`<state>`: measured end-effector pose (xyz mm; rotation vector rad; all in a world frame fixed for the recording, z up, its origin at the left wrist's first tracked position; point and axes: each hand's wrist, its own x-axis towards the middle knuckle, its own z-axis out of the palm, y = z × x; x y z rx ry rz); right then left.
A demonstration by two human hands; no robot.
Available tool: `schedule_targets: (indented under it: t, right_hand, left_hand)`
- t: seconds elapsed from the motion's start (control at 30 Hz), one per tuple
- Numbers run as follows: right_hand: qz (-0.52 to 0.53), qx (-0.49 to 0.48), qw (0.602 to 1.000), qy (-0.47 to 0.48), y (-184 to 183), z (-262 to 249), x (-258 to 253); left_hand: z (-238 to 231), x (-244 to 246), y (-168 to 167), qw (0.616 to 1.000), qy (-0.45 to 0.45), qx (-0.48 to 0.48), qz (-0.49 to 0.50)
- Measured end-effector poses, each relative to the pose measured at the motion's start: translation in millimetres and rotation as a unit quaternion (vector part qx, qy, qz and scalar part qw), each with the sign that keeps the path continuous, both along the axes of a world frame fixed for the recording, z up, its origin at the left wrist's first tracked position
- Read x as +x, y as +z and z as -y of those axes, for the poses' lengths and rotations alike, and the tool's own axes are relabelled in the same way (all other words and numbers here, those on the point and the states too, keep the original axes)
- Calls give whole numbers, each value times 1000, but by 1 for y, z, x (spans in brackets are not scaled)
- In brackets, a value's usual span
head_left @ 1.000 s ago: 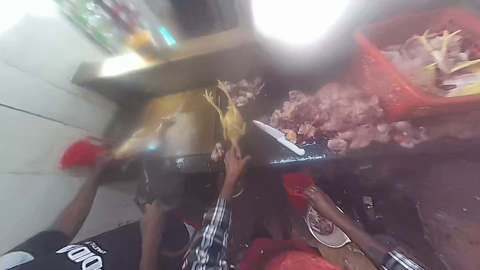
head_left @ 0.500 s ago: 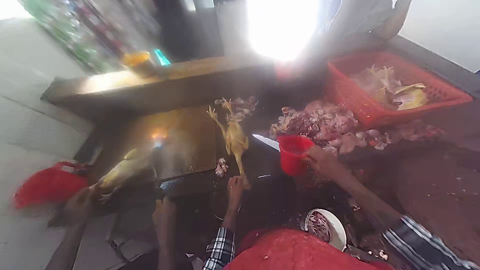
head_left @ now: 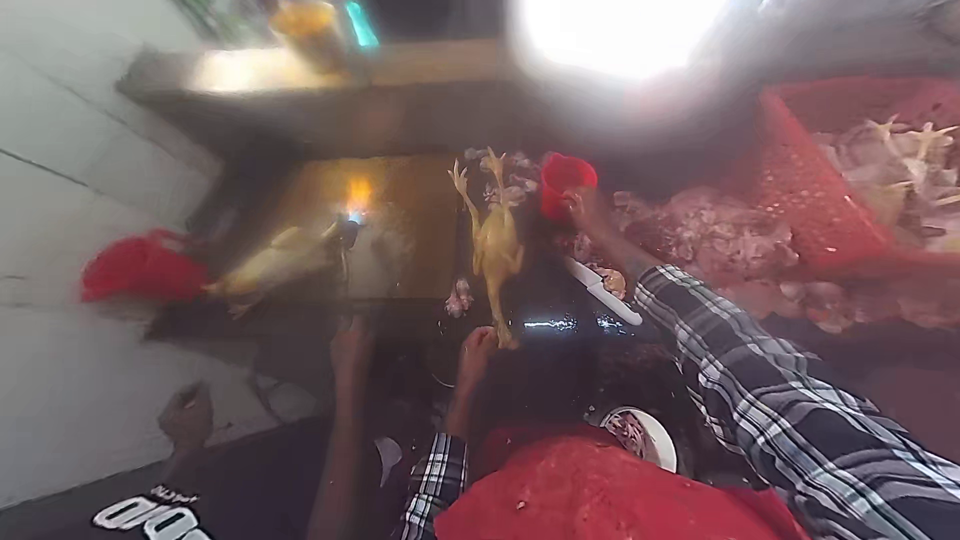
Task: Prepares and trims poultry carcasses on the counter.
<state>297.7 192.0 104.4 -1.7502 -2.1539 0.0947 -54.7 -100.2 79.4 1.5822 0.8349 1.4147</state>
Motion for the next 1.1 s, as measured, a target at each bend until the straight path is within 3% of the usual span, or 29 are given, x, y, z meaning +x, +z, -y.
schedule_targets:
  t: [0.03, 0.07, 0.1, 0.17, 0.27, 0.37, 0.47, 0.63, 0.77, 0.87, 1.03, 1.1]
  right_hand:
    - [-10, 6, 1000, 7, 2, 7, 2]
    - [-9, 12, 1000, 5, 5, 22, 3]
    - [2, 13, 1000, 5, 12, 47, 0]
    - [-1, -60, 998, 31, 24, 116, -12]
    - [-51, -191, 976, 96, -20, 199, -13]
    - [-160, -314, 924, 151, -53, 246, -23]
    - [-216, -329, 901, 182, -65, 259, -50]
    - [-168, -261, 925, 220, -62, 247, -97]
    - [-154, -266, 933, 187, -61, 242, -113]
    - [-128, -285, 934, 175, -55, 241, -119]
    - [-144, -303, 928, 161, -59, 241, -138]
    - [-191, -282, 920, 195, -32, 254, -140]
  left_hand:
    - [0, -2, -37, 986, 50, -156, -41]
    - [-4, 3, -45, 944, 103, -295, -109]
    - [-11, 10, -40, 907, 137, -359, -174]
    - [-19, 25, -24, 867, 153, -366, -301]
    - [-21, 49, -17, 821, 142, -364, -416]
    - [-14, 58, -29, 848, 170, -406, -296]
    - [0, 64, -34, 876, 143, -448, -105]
    - [4, 62, -34, 882, 134, -439, -104]
    - [5, 60, -42, 898, 128, -416, -67]
    - [7, 65, -47, 899, 141, -405, -84]
    - [7, 65, -41, 868, 161, -331, -335]
    - [6, 59, -41, 871, 145, -295, -365]
